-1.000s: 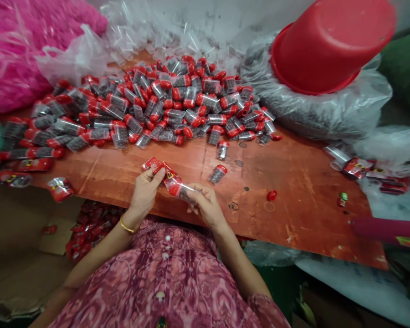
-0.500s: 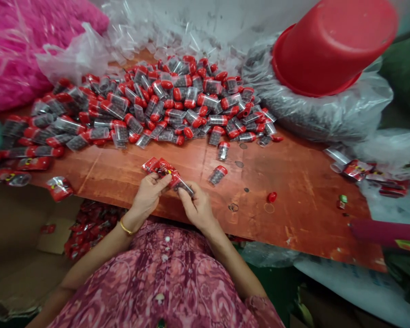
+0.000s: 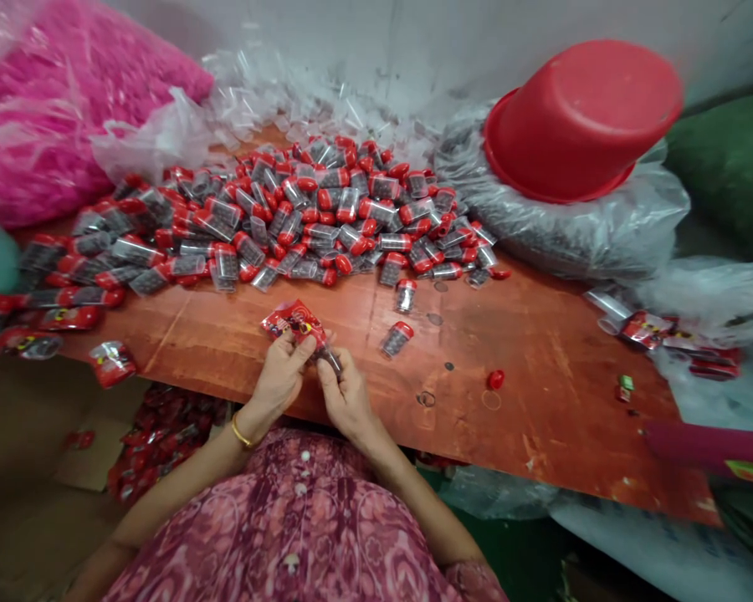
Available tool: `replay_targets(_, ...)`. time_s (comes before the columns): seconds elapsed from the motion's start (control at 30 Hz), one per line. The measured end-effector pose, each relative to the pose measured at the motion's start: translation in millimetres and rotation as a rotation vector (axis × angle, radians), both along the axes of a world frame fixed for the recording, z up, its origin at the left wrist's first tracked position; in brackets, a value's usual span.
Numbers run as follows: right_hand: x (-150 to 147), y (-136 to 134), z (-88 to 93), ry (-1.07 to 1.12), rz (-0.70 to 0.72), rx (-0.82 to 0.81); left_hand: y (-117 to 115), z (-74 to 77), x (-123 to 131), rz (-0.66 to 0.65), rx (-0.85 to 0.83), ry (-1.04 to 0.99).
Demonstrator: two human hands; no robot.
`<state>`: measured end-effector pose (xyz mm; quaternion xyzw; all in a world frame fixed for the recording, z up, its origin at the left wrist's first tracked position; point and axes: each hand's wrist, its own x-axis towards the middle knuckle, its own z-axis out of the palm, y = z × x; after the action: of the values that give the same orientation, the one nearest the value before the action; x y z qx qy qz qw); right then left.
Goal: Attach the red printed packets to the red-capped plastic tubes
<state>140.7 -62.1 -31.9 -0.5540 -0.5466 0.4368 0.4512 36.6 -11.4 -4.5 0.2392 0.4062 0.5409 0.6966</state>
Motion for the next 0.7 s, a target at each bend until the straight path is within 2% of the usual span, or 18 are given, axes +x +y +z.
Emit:
replay_targets(0.1,16,11,10.5,-0.048,-0.006,0.022,4,-1.6,-3,-0.006,0.011,0.081)
replay_targets(0.2,32,31,30.1,-0.089,-0.116,0.128,5,-1.7,-5,-0.132,0.046,0.147)
replay_targets(0.3,37,49,45.0,-0.093,-0.04,0.194,1,-1.2,-3,-0.245,0.067,0.151)
replay_targets(0.37,33,55,46.9,-0.096,-0.068,0.2,-1,-1.6,-2,-0.3,0.058,0.153)
replay_targets(0.47,26,52,39.2,-0.003,-0.211,0.159,-1,-3.2,-1,-0.347,0.047,0.141)
replay_targets(0.53,24,44,31.9,0.093,-0.269,0.103,3,-3.6,-1,-0.299,0.049,0.103)
replay_targets(0.57,23,38,28.7,0.128,-0.252,0.066,5,-3.4,-1,-0.25,0.046,0.078)
replay_targets(0.63,23,26,23.7,0.151,-0.106,-0.036,10,-2.4,0,-0.141,0.026,0.023)
replay_targets(0.7,21,15,19.9,0.148,0.048,-0.127,12,-1.0,3,-0.092,0.002,-0.019)
